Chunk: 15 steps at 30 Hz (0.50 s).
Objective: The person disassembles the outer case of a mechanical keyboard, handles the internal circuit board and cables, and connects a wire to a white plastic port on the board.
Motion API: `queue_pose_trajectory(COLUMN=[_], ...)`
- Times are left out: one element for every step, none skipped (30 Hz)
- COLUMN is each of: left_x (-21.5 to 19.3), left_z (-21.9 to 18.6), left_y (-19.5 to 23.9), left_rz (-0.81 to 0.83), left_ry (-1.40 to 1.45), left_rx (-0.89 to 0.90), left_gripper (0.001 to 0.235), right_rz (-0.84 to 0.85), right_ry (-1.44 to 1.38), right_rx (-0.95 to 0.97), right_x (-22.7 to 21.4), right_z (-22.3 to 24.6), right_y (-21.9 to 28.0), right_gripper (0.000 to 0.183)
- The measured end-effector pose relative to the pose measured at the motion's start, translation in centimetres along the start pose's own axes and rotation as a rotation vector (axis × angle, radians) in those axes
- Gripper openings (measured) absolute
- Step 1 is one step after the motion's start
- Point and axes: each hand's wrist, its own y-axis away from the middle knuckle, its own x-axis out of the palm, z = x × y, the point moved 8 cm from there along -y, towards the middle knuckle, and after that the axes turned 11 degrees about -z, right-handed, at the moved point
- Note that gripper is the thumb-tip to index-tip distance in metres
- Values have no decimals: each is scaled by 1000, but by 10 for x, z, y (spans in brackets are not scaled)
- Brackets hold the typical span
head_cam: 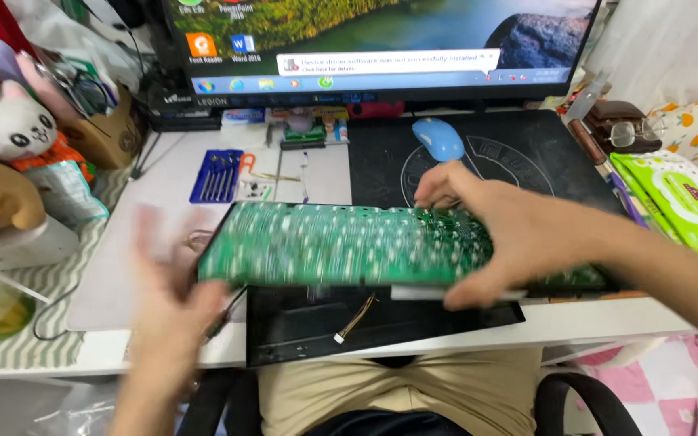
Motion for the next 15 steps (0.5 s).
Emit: queue_pose_trajectory(left_x=[-4,-4,0,1,12,21,22,34,47,39,37,35,34,34,31], left_z=[-15,-56,-92,-93,-82,-71,-60,-50,-38,-27,-11,6,9,13,16], left_y=[6,16,33,36,39,46,50,63,75,79,87,94,100,105,114], left_rz=[-6,6,21,16,200,381,371,503,642,637,725,813,817,816,814], left_ry=[-1,-270,-543,-549,-624,-691,-701,-777,-846,-851,-956,-1061,-1057,-1069,-1081], left_rx=[-12,364,741,730,628,519,506,592,682,675,706,736,739,757,766], left_gripper=[109,120,142,142,151,160,160,165,171,171,156,142,142,120,113], right_rz=[13,-93,-198,-185,-242,-299,-288,-283,-284,-278,-252,-226,-227,-205,-177], right_ry=[0,120,233,228,312,393,382,382,387,382,354,326,328,273,214], right_rx=[3,-216,-442,-444,-536,-629,-639,-640,-637,-643,-642,-640,-634,-618,-602], right_x=[11,13,18,29,37,47,59,69,77,88,98,107,113,120,128], right_z=[-4,9,24,24,32,40,41,42,42,34,26,17,11,4,-3], right_y=[7,13,23,27,33,40,45,50,55,62,68,75,77,79,84], right_gripper=[108,108,108,108,108,109,109,112,115,115,116,116,116,94,73])
